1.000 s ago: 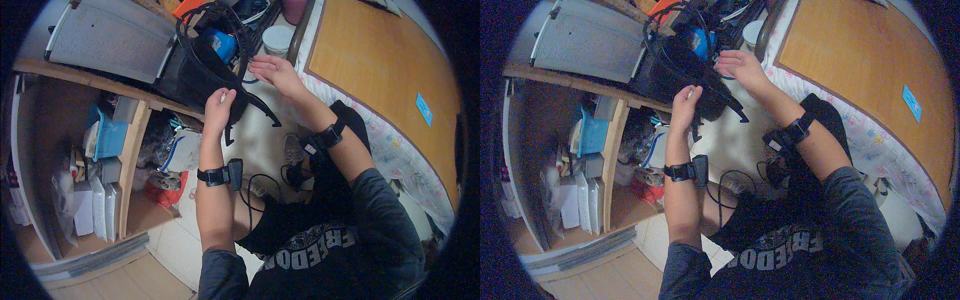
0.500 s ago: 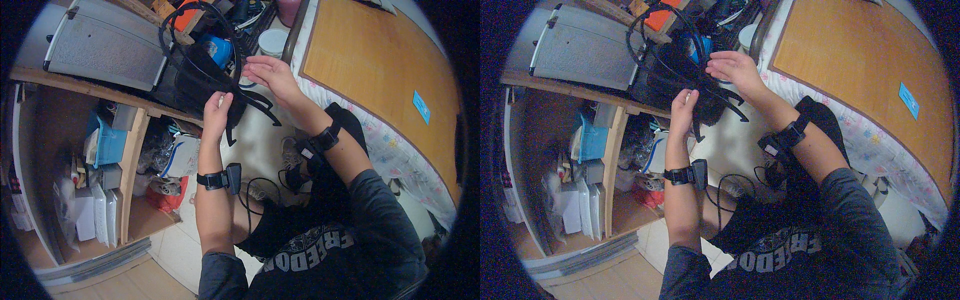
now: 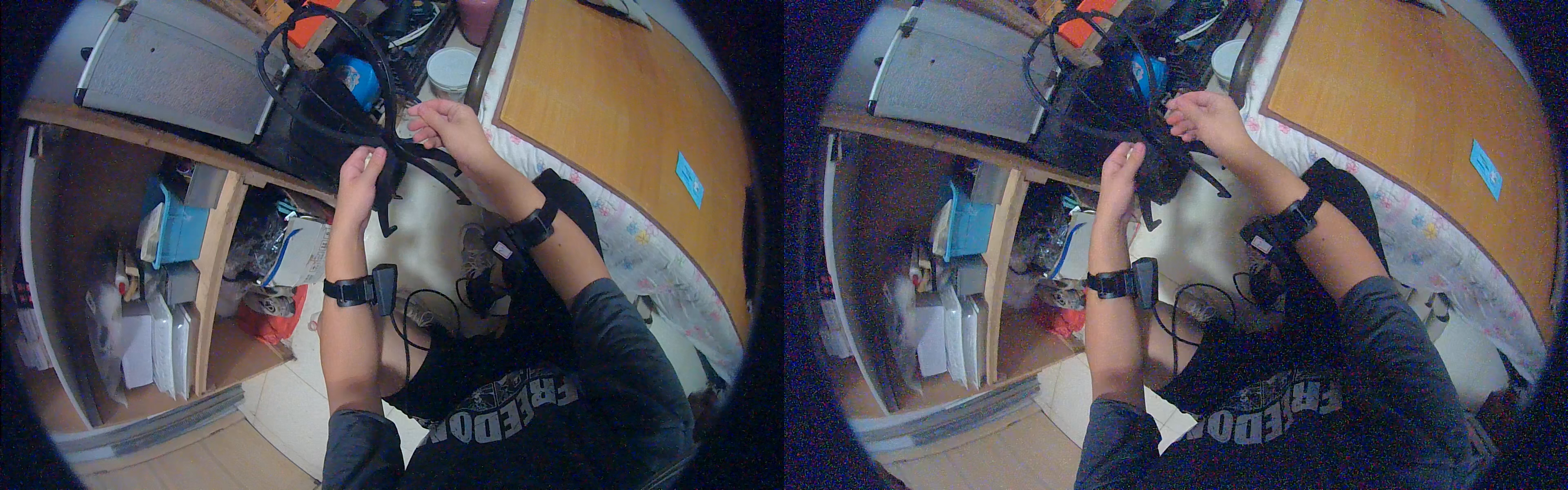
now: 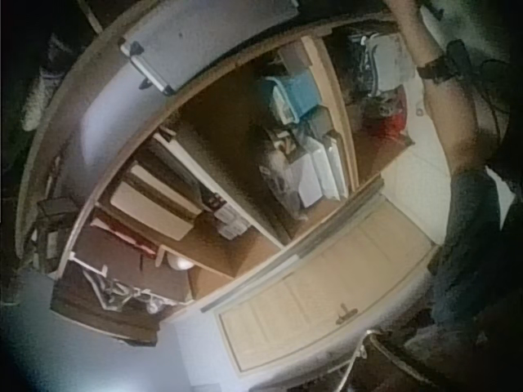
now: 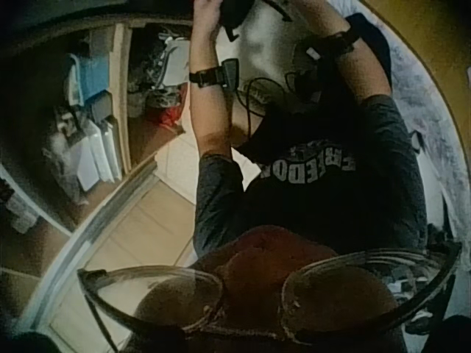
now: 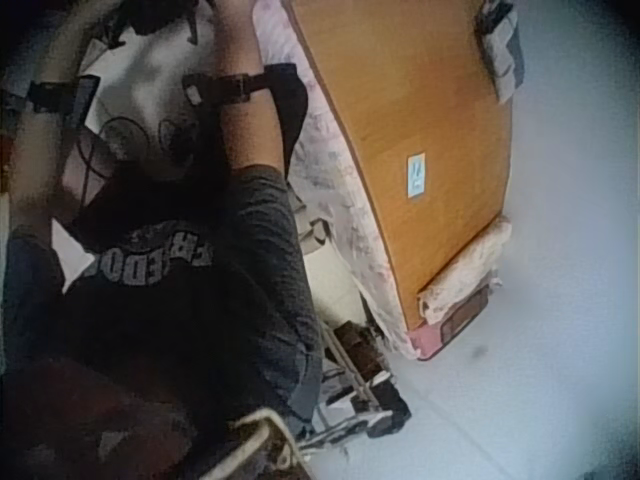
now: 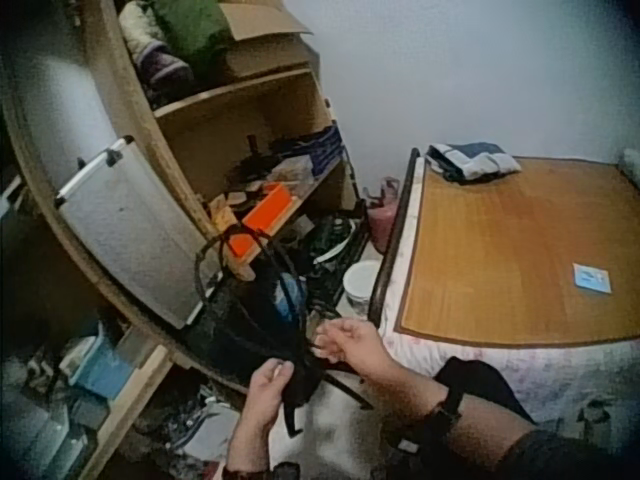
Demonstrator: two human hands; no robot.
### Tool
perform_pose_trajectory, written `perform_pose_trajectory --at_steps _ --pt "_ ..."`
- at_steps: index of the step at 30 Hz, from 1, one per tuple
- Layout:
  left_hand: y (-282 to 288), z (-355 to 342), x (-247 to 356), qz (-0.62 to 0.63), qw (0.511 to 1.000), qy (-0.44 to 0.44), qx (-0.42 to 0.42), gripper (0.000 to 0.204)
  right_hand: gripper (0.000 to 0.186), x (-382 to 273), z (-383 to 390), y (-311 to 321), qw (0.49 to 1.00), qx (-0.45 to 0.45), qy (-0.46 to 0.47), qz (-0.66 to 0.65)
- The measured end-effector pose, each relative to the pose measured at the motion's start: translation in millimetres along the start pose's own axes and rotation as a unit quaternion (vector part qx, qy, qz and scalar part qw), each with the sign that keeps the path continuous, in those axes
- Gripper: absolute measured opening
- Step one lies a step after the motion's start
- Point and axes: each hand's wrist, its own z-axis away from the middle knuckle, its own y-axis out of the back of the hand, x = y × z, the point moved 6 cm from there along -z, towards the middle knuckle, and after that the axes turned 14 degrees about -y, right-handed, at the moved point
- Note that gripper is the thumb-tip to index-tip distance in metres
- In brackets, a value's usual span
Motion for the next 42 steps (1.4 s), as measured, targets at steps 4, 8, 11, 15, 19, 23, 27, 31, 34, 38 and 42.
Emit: perform_pose_trajectory --at_steps 4,8,11,15,19,23,27,31,34,38,42 --pt "0 0 -4 0.049 0.999 0.010 -0.010 0.019 0.026 0 1 -1 0.998 0.012 0.019 0.051" --pt "4 1 -10 0.063 0.997 0.031 -0.010 0.020 0.026 -7 0 3 0.988 0.049 0.050 0.141" --pt "0 0 -7 0.038 0.999 0.026 -0.013 0.021 0.040 -2 -12 16 0.992 0.069 0.064 0.081" --pt "2 0 -7 0.032 0.999 0.014 -0.007 0.022 0.041 4 -10 -4 0.966 0.000 0.073 0.247" --pt "7 -2 -8 0.016 1.000 -0.003 -0.013 0.020 0.053 19 -1 -20 0.913 -0.105 0.059 0.390" --pt "11 -2 -10 -0.059 0.998 -0.014 -0.027 0.021 0.072 16 4 -24 0.892 -0.103 0.098 0.428" --pt "13 -7 1 -0.263 0.955 -0.137 -0.013 0.023 0.065 26 -11 -16 0.922 -0.113 0.126 0.350" --pt "10 -3 18 -0.346 0.925 -0.156 -0.009 0.027 0.059 32 -19 -12 0.935 -0.111 0.096 0.323" --pt "9 -1 17 -0.335 0.936 -0.110 -0.012 0.027 0.055 33 -22 -7 0.948 -0.074 0.115 0.287" --pt "13 -3 12 -0.324 0.939 -0.114 -0.008 0.025 0.041 26 -19 -17 0.956 -0.118 0.083 0.254" --pt "16 -4 9 -0.279 0.952 -0.129 0.000 0.022 0.019 25 -14 -18 0.969 -0.116 -0.013 0.216"
